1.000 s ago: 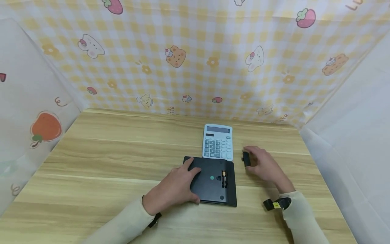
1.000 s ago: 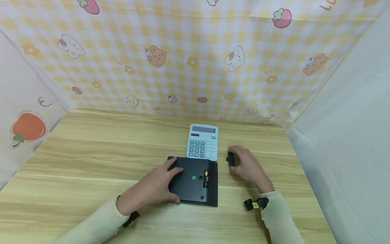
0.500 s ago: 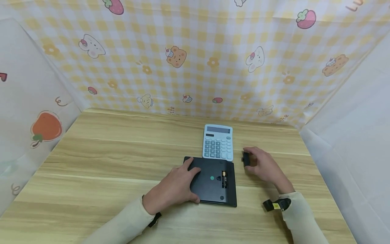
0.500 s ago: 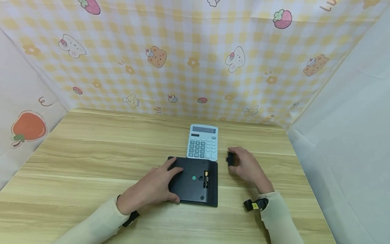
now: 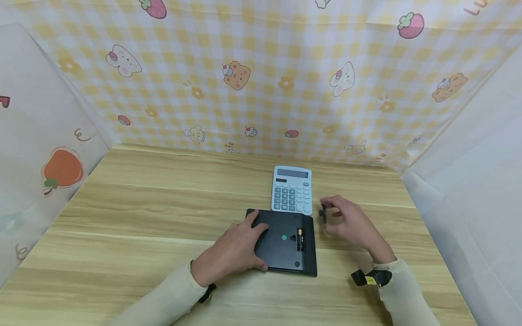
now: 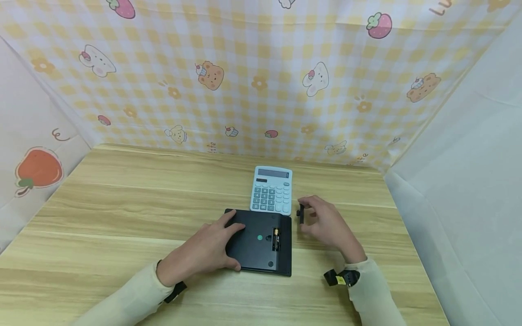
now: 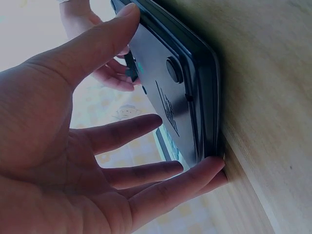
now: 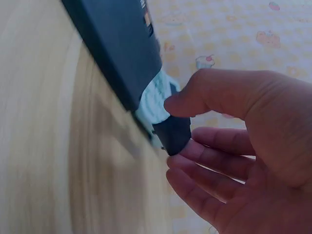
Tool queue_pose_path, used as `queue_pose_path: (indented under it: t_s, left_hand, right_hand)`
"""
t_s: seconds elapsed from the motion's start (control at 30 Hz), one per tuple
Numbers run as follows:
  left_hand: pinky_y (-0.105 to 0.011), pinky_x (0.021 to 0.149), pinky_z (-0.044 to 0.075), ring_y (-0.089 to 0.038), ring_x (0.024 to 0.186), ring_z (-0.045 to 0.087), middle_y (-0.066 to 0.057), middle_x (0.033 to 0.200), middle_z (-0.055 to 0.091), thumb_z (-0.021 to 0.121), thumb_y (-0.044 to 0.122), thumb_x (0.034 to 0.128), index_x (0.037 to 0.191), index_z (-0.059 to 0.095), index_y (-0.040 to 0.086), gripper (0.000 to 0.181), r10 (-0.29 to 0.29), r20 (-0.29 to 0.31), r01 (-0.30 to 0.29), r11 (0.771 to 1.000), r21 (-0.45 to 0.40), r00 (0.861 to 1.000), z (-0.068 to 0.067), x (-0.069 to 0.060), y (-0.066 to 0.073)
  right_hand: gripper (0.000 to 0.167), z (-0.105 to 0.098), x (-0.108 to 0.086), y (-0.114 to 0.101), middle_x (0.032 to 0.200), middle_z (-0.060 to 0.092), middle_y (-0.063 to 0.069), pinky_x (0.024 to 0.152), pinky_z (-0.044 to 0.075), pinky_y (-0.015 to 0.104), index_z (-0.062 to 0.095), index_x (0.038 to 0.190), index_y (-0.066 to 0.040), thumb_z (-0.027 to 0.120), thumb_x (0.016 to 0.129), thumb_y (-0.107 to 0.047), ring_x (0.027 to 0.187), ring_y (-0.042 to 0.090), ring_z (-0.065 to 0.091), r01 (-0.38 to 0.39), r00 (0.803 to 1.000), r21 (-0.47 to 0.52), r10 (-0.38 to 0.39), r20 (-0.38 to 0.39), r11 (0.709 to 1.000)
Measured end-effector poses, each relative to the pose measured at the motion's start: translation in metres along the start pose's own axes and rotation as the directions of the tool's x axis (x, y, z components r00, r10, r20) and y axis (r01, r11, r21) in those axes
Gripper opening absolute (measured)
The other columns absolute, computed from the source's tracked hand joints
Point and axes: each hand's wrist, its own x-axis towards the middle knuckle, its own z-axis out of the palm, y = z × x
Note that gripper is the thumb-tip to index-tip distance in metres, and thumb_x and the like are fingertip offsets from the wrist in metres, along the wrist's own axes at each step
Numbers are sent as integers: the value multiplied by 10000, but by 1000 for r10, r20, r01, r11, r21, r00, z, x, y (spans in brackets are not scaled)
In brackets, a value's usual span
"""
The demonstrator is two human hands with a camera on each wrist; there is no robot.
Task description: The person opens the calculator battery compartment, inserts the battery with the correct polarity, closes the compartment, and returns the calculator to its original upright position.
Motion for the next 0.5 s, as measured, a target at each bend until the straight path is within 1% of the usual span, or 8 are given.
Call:
queue_pose_path:
  t_s: [0.2,0.33,0.5]
  left_hand:
    - [-602,989,579,-598,1263,618,-317,1691,371,1074,355,712,1464,682,34,906,-1,4,1,1000,4,1000,0,0,0]
    - [-604,988,580,-603,1265,616,-318,1691,370,1073,358,713,1465,682,36,907,-3,6,3,1000,7,1000,0,0,0]
    - [-604,987,581,-599,1264,618,-317,1690,372,1072,359,716,1467,679,37,906,-2,6,2,1000,9,1000,1,1,0]
  right_hand:
    - [626,-2,-4,-17,1364,702,172,995,604,515,668,1394,45,883,805,31,1238,392,688,33,999,52,-35,41,998]
    - [584,-2,-6,-25,1337,719,151,1004,602,492,693,1351,33,878,797,38,1220,364,702,68,995,73,-73,70,995]
    - [518,-1,-8,-31,1267,732,73,999,606,443,723,1278,-29,879,788,37,1162,276,722,116,986,90,-126,107,989]
